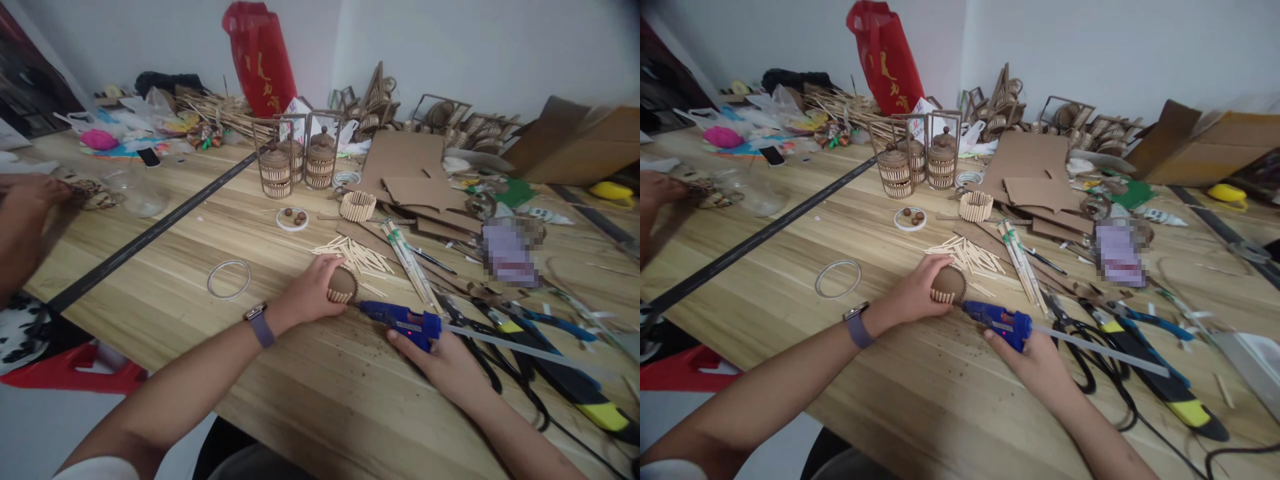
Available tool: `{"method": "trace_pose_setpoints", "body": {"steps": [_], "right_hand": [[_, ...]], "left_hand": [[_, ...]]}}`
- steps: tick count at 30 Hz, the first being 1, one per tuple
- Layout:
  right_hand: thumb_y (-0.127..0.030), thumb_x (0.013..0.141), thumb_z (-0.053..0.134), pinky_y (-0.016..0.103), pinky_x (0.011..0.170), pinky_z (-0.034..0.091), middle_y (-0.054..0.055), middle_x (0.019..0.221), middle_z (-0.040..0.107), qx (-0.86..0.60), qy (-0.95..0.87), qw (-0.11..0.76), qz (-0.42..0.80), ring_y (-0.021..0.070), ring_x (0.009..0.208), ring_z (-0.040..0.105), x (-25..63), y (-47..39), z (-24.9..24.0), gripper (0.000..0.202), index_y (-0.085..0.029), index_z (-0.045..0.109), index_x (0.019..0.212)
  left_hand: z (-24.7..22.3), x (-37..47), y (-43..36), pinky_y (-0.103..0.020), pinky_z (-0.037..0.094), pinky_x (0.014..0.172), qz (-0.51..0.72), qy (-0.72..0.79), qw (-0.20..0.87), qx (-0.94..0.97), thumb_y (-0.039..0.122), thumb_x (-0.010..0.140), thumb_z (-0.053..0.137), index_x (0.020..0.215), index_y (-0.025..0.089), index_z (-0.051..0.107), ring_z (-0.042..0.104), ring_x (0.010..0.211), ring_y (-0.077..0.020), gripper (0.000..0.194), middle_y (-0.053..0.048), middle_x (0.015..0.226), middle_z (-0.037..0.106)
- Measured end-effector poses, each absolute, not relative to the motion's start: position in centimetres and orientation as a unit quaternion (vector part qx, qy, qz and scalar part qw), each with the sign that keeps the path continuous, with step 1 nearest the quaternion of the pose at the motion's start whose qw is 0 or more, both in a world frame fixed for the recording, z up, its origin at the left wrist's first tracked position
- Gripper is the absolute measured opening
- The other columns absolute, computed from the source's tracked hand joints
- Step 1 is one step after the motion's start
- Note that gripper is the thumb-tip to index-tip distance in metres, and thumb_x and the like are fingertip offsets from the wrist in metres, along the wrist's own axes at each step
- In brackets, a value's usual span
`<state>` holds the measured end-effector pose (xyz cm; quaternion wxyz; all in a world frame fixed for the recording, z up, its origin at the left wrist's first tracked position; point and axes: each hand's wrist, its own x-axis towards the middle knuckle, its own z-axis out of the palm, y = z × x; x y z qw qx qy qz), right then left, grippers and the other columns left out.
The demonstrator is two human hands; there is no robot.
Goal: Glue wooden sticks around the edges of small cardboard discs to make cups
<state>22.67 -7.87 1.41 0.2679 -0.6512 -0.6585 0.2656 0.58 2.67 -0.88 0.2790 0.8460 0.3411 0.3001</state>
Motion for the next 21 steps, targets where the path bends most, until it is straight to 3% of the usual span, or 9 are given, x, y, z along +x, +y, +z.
{"method": "trace_pose_setpoints", "body": {"steps": [21], "right_hand": [[-0.049, 0.082, 0.052, 0.042, 0.085, 0.056, 0.008, 0.099, 0.077, -0.643, -0.688, 0.252, 0.223, 0.0295, 0.092, 0.071, 22.18, -7.97, 1.47, 0.038, -0.022, 0.074, 0.095]], "left_hand": [[-0.68, 0.65, 2.66, -0.048, 0.034, 0.112, 0.295, 0.343, 0.292, 0.843, 0.017, 0.062, 0.077, 0.133, 0.020, 0.040, 0.039, 0.131, -0.0303, 0.080, -0.014, 0.137, 0.039]]}}
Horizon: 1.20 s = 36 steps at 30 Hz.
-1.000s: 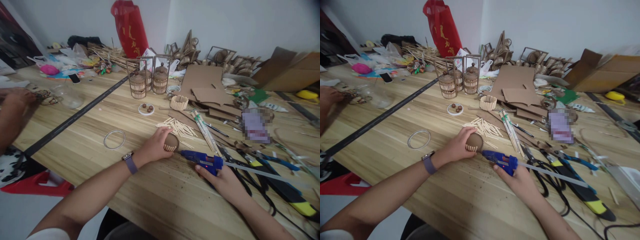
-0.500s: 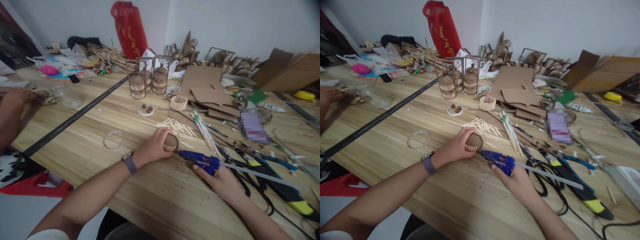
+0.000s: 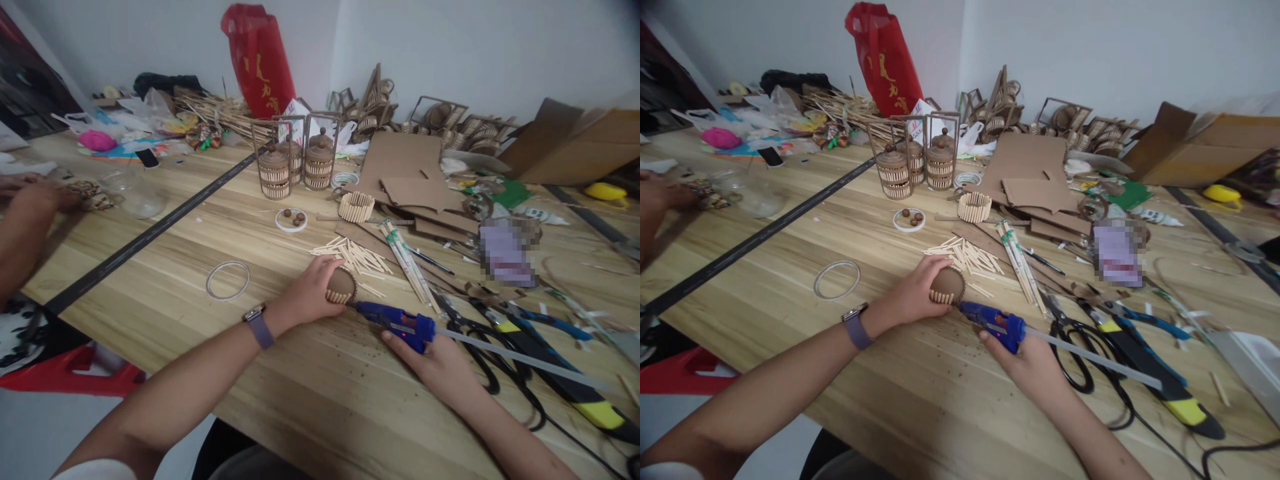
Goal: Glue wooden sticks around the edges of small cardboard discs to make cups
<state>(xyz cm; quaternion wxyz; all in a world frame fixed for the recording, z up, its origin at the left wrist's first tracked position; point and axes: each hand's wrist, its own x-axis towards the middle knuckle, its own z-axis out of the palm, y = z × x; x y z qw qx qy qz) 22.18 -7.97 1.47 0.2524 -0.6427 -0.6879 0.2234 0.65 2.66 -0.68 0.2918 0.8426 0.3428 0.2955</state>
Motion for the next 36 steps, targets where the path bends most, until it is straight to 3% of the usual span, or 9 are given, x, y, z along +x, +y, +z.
{"method": "trace_pose_setpoints", "body": {"steps": [5, 11, 18, 23, 31, 33, 36], "right_hand": [[-0.050, 0.081, 0.051, 0.045, 0.082, 0.056, 0.010, 0.095, 0.077, -0.650, -0.686, 0.251, 0.210, 0.0319, 0.091, 0.071, 22.1, -8.0, 1.4, 0.040, -0.020, 0.073, 0.096], [-0.051, 0.081, 0.052, 0.046, 0.080, 0.056, 0.011, 0.096, 0.076, -0.653, -0.682, 0.261, 0.201, 0.0332, 0.093, 0.070, 22.2, -8.1, 0.9, 0.040, -0.021, 0.073, 0.096], [-0.050, 0.082, 0.052, 0.043, 0.083, 0.056, 0.009, 0.095, 0.077, -0.646, -0.692, 0.257, 0.194, 0.0309, 0.094, 0.070, 22.3, -8.0, 0.7, 0.038, -0.021, 0.073, 0.098], [-0.049, 0.083, 0.050, 0.043, 0.082, 0.056, 0.010, 0.095, 0.077, -0.651, -0.694, 0.239, 0.191, 0.0311, 0.093, 0.070, 22.3, -8.1, 0.8, 0.040, -0.021, 0.073, 0.100], [-0.052, 0.078, 0.054, 0.042, 0.083, 0.054, 0.010, 0.096, 0.076, -0.666, -0.656, 0.284, 0.216, 0.0312, 0.090, 0.070, 21.8, -7.7, 1.1, 0.039, -0.020, 0.072, 0.093], [-0.054, 0.076, 0.057, 0.039, 0.079, 0.055, 0.009, 0.092, 0.076, -0.674, -0.634, 0.298, 0.235, 0.0296, 0.087, 0.069, 21.9, -7.6, 1.4, 0.038, -0.021, 0.071, 0.090], [-0.062, 0.071, 0.062, 0.032, 0.056, 0.051, 0.006, 0.065, 0.070, -0.691, -0.569, 0.317, 0.313, 0.0222, 0.059, 0.063, 22.5, -7.7, 1.9, 0.042, -0.020, 0.067, 0.072]], "left_hand": [[-0.7, 0.7, 2.6, -0.045, 0.035, 0.112, 0.292, 0.348, 0.283, 0.845, 0.018, 0.062, 0.077, 0.133, 0.015, 0.040, 0.040, 0.131, -0.0296, 0.079, -0.016, 0.136, 0.040], [-0.9, 0.7, 2.7, -0.048, 0.036, 0.110, 0.293, 0.348, 0.285, 0.844, 0.018, 0.061, 0.078, 0.133, 0.022, 0.040, 0.041, 0.130, -0.0301, 0.081, -0.013, 0.135, 0.039], [-0.8, 0.7, 2.6, -0.046, 0.037, 0.110, 0.288, 0.353, 0.288, 0.842, 0.018, 0.062, 0.077, 0.132, 0.018, 0.041, 0.041, 0.130, -0.0300, 0.079, -0.015, 0.136, 0.040], [-0.7, 0.7, 2.7, -0.048, 0.037, 0.109, 0.289, 0.348, 0.281, 0.846, 0.018, 0.062, 0.077, 0.132, 0.021, 0.040, 0.041, 0.130, -0.0301, 0.079, -0.014, 0.135, 0.040], [-0.6, 0.8, 2.5, -0.046, 0.038, 0.109, 0.279, 0.352, 0.277, 0.850, 0.019, 0.062, 0.078, 0.133, 0.017, 0.040, 0.042, 0.129, -0.0306, 0.081, -0.016, 0.135, 0.041], [-0.6, 0.8, 2.5, -0.045, 0.037, 0.110, 0.279, 0.350, 0.277, 0.850, 0.020, 0.062, 0.080, 0.133, 0.015, 0.039, 0.042, 0.129, -0.0301, 0.082, -0.017, 0.136, 0.041], [-0.7, 0.7, 2.6, -0.044, 0.036, 0.111, 0.279, 0.348, 0.278, 0.851, 0.021, 0.062, 0.081, 0.134, 0.014, 0.038, 0.041, 0.130, -0.0294, 0.084, -0.017, 0.137, 0.040]]}}
